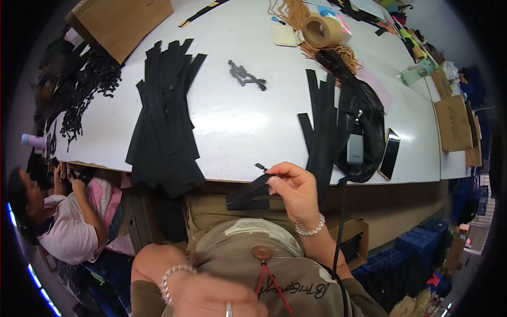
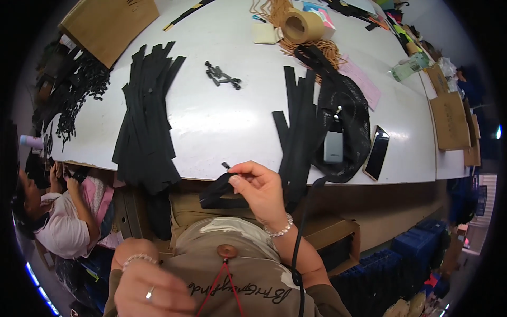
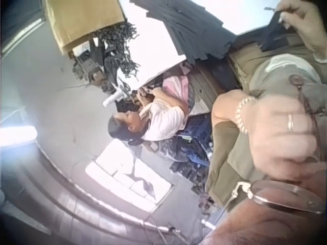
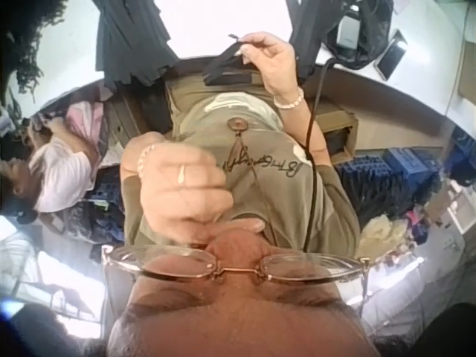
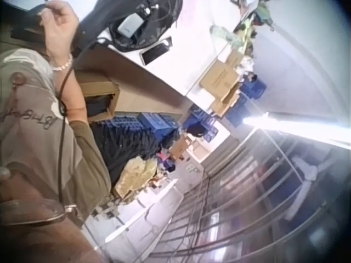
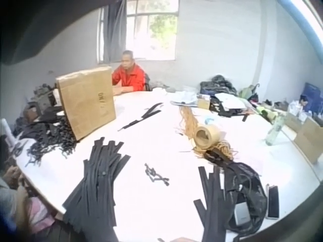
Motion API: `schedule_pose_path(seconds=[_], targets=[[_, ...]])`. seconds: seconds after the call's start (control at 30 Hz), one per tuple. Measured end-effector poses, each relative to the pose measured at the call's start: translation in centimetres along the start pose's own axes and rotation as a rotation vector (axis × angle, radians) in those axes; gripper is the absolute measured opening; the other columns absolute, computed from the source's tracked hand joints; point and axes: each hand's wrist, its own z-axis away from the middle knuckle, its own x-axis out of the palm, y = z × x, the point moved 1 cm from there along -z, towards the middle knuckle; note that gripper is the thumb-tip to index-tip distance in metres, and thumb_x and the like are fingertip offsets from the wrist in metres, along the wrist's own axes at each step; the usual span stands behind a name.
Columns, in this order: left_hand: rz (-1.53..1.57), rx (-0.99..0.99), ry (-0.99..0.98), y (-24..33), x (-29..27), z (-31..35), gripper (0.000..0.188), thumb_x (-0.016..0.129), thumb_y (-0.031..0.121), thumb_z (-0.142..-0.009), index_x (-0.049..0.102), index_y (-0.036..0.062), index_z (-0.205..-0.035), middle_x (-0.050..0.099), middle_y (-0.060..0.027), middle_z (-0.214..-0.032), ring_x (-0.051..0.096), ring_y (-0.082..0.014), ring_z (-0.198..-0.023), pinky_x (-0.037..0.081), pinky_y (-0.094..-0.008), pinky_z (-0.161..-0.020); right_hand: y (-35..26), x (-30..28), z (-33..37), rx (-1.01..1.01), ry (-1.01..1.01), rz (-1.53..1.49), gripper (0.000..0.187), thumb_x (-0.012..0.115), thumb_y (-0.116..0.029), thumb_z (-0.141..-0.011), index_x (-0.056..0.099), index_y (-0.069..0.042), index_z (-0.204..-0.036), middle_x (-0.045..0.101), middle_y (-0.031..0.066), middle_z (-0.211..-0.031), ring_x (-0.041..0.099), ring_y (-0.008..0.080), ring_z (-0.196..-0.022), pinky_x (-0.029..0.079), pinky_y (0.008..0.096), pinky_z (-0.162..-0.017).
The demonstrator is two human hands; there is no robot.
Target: Attaching small plastic buckles to black elastic straps.
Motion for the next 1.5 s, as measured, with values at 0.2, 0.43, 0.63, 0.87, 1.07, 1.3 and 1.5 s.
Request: schedule_pose_path(seconds=[0.2,0.43,0.63,0.87,1.07,1.3,1.5], targets=[[-0.215,-0.944,0.190,2.8,2.3,-6.1,0.024,0.077,0.020,-0.054,0.058,0.0098,-0.063,0.050,-0.0003,-0.057,0.045,-0.0102,-0.045,0.031,-0.0235,-0.041,1.2,-0.8,-0.1,0.067,-0.032,-0.018,0.015,0.060,0.003,-0.082,0.059,0.005,-0.097,0.060,0.0046,-0.080,0.055,0.0075,-0.069,0.046,0.0185,-0.063],[-0.228,0.005,-0.032,0.2,3.1,-4.2,0.025,0.075,0.020,-0.051,0.063,0.0094,-0.070,0.045,0.0022,-0.057,0.040,-0.0088,-0.044,0.030,-0.0216,-0.040,0.5,-0.2,0.6,0.043,-0.019,-0.003,0.015,0.060,0.002,-0.083,0.060,0.003,-0.097,0.059,0.0010,-0.081,0.051,0.0025,-0.067,0.044,0.0152,-0.061],[-0.224,-0.093,0.228,-0.1,0.7,-0.9,0.021,0.065,0.025,-0.077,0.067,0.0051,-0.084,0.052,-0.0012,-0.065,0.047,-0.0123,-0.048,0.036,-0.0224,-0.043,0.7,-0.1,0.3,0.096,-0.019,-0.027,0.016,0.060,0.004,-0.081,0.060,0.004,-0.097,0.061,0.0053,-0.085,0.055,0.0072,-0.070,0.046,0.0181,-0.063],[0.954,-0.057,-0.005,-4.0,2.3,-2.5,0.053,0.048,0.054,-0.085,0.061,0.0033,-0.077,0.050,-0.0039,-0.067,0.053,-0.0226,-0.056,0.038,-0.0275,-0.044,0.2,0.4,0.3,0.077,-0.019,0.017,0.015,0.060,0.003,-0.081,0.061,0.003,-0.097,0.060,0.0022,-0.080,0.053,0.0045,-0.069,0.044,0.0165,-0.062],[0.640,0.355,-0.204,-4.2,2.5,-1.7,0.043,0.044,0.037,-0.094,0.059,0.0019,-0.075,0.051,-0.0048,-0.069,0.053,-0.0197,-0.058,0.037,-0.0260,-0.046,0.2,0.5,0.3,0.063,-0.040,0.037,0.014,0.060,0.003,-0.081,0.060,0.004,-0.096,0.059,0.0021,-0.078,0.052,0.0047,-0.067,0.044,0.0165,-0.062],[0.295,-0.162,0.156,-2.0,1.3,-0.2,0.012,0.058,0.012,-0.080,0.065,0.0031,-0.085,0.057,-0.0040,-0.074,0.054,-0.0165,-0.061,0.042,-0.0259,-0.053,0.6,0.3,0.1,0.074,-0.062,-0.005,0.014,0.061,0.003,-0.081,0.061,0.003,-0.096,0.060,0.0022,-0.083,0.053,0.0046,-0.070,0.044,0.0169,-0.062],[-0.330,0.208,0.017,0.3,-1.1,0.4,0.026,0.066,0.014,-0.070,0.067,0.0073,-0.095,0.062,-0.0039,-0.081,0.057,-0.0190,-0.068,0.047,-0.0291,-0.057,0.2,0.0,0.0,0.072,-0.069,-0.022,0.015,0.059,0.003,-0.082,0.060,0.005,-0.097,0.059,0.0043,-0.082,0.054,0.0070,-0.070,0.045,0.0179,-0.064]])
